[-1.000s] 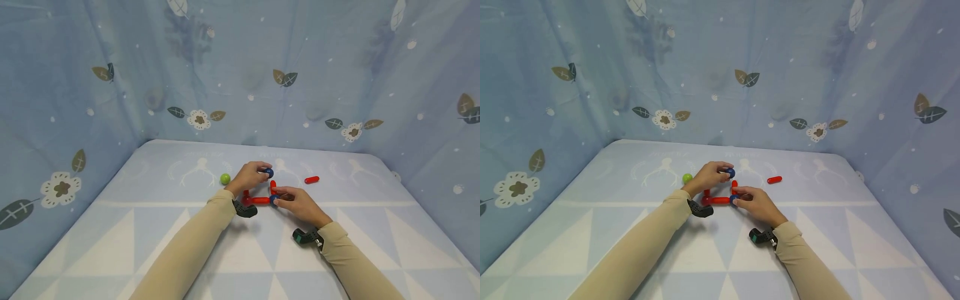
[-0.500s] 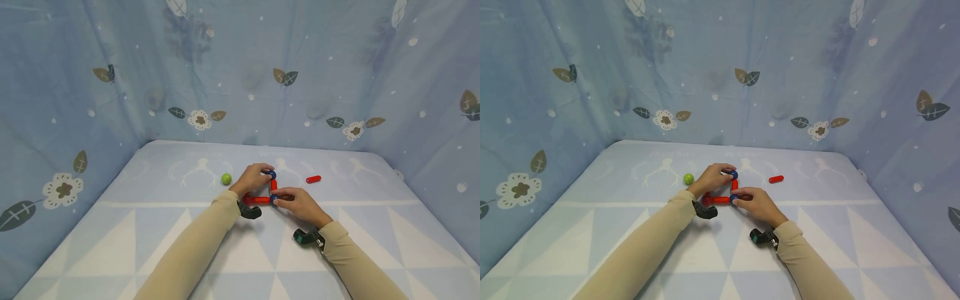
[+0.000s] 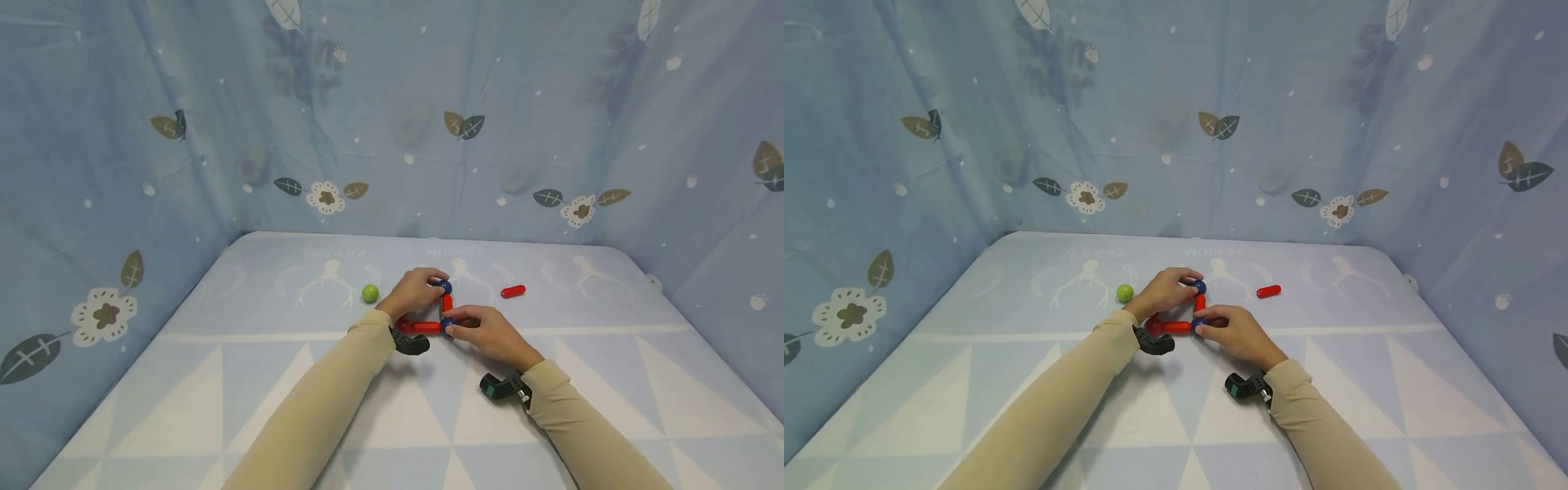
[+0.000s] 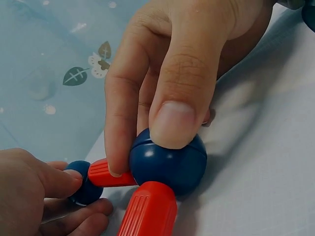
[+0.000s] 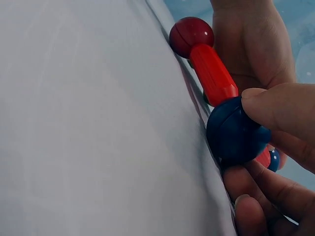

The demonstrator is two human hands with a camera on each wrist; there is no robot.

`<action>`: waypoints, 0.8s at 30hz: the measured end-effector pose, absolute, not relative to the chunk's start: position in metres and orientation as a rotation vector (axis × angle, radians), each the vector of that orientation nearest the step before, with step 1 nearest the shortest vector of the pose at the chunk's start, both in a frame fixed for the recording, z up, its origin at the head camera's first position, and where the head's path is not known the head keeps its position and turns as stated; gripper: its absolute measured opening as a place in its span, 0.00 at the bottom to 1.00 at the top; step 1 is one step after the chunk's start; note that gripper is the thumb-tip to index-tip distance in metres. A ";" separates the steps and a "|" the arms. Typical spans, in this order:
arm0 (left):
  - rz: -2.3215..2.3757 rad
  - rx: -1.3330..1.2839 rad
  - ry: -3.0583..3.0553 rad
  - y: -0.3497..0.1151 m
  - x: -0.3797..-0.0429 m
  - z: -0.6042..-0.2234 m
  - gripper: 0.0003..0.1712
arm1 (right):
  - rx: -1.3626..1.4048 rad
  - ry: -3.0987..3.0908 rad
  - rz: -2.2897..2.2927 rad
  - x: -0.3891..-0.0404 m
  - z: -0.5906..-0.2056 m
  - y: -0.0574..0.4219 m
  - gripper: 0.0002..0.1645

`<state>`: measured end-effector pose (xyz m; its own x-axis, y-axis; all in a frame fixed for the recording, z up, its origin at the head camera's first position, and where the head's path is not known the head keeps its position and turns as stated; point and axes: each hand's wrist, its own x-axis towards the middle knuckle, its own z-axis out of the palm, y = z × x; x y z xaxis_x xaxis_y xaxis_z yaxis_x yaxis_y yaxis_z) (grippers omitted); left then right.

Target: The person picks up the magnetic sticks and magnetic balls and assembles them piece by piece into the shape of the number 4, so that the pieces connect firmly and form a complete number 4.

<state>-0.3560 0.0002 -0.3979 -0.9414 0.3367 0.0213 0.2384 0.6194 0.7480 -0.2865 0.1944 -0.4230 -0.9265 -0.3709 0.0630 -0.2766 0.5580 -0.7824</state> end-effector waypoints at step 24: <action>1.101 0.543 2.747 0.003 -0.350 -0.391 0.25 | -0.585 2.678 -1.334 -0.287 -0.427 0.194 0.24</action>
<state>-0.3499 0.0031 -0.3908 -0.9263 0.3766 0.0111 0.2800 0.6686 0.6889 -0.2870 0.1941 -0.4273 -0.9222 -0.3770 0.0863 -0.2961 0.5445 -0.7848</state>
